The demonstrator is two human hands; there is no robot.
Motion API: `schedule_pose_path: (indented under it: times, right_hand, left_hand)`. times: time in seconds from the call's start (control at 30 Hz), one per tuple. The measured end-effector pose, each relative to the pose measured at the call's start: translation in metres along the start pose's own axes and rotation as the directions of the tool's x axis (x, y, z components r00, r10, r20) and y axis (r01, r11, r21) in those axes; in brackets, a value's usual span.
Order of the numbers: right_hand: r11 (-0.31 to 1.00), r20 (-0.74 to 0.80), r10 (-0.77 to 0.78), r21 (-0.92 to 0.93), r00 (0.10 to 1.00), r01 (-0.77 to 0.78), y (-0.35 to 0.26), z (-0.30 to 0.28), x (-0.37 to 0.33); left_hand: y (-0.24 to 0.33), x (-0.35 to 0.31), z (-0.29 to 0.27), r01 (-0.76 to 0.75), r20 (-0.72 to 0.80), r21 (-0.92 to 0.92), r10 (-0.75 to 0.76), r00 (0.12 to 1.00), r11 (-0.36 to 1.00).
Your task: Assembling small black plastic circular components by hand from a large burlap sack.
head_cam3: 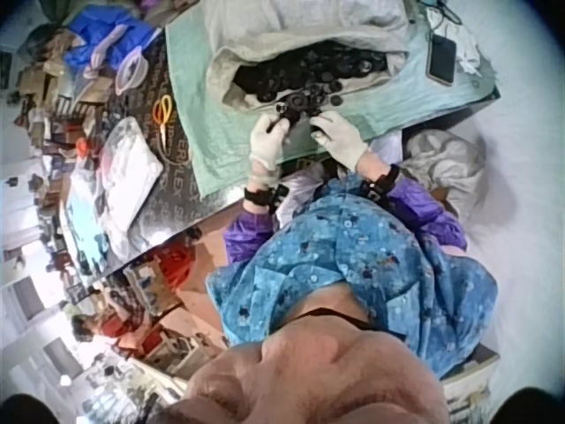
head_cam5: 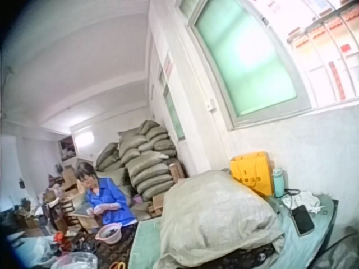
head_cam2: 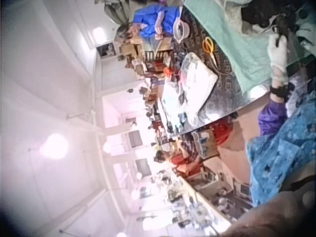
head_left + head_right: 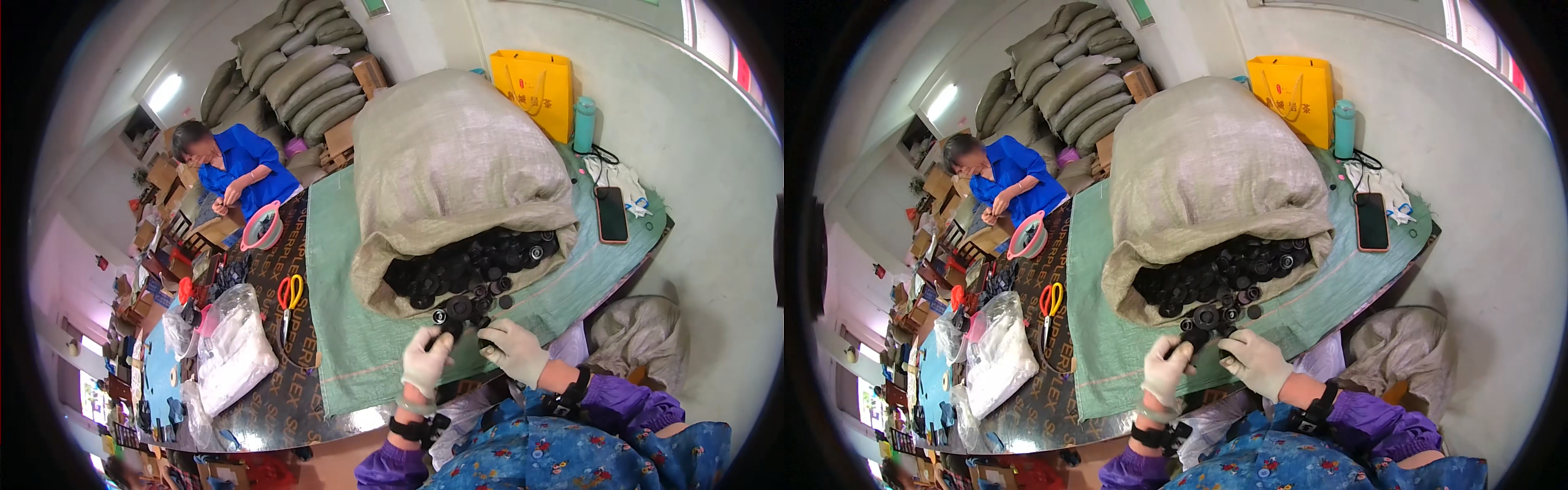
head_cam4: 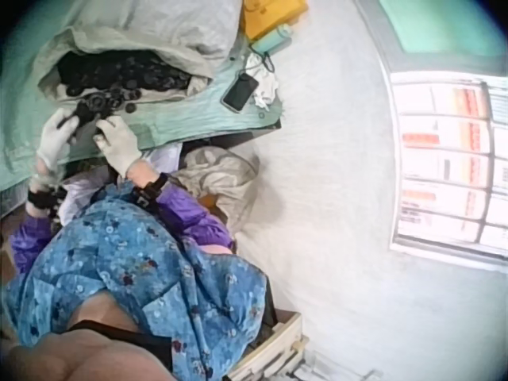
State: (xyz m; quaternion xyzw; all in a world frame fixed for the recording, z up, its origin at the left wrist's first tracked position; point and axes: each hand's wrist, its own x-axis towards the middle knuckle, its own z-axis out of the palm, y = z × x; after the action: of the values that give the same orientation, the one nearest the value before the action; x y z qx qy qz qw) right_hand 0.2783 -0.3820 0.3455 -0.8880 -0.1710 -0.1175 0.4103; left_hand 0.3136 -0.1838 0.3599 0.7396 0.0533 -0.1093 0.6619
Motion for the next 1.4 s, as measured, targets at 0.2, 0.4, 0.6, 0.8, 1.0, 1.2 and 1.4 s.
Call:
schedule_pose_path:
  times: [0.2,0.4,0.6,0.8,1.0,1.2,1.4]
  right_hand:
    - [0.996,0.187,-0.085,0.043,0.979,0.078,-0.013,0.004,0.001]
    - [0.897,0.223,0.120,0.394,0.967,-0.202,-0.007,0.015,-0.007]
    - [0.981,0.104,-0.103,0.177,0.989,0.084,-0.018,0.011,-0.004]
    - [0.677,0.381,0.254,0.586,0.889,-0.445,-0.016,0.008,-0.001]
    - [0.862,0.301,0.273,0.345,0.914,-0.372,-0.016,0.019,-0.003]
    - [0.977,0.165,0.081,0.182,0.983,-0.111,-0.025,0.015,-0.005]
    - [0.993,0.226,0.010,0.115,0.974,-0.037,-0.031,0.016,-0.005]
  left_hand:
    - [-0.028,-0.043,0.017,0.147,0.266,-0.585,0.018,0.964,0.798]
    - [-0.034,-0.043,0.022,-0.634,0.091,0.380,0.654,0.751,0.674]
    - [-0.030,-0.052,0.017,-0.082,0.162,-0.386,0.155,0.975,0.919]
    - [-0.031,-0.052,0.025,-0.566,0.049,0.443,0.612,0.790,0.695]
    - [-0.042,-0.049,0.018,-0.580,0.068,0.391,0.606,0.793,0.715]
    - [-0.036,-0.059,0.013,-0.107,0.111,-0.505,0.187,0.976,0.856]
    - [-0.040,-0.065,0.008,0.073,0.239,-0.702,0.138,0.961,0.708]
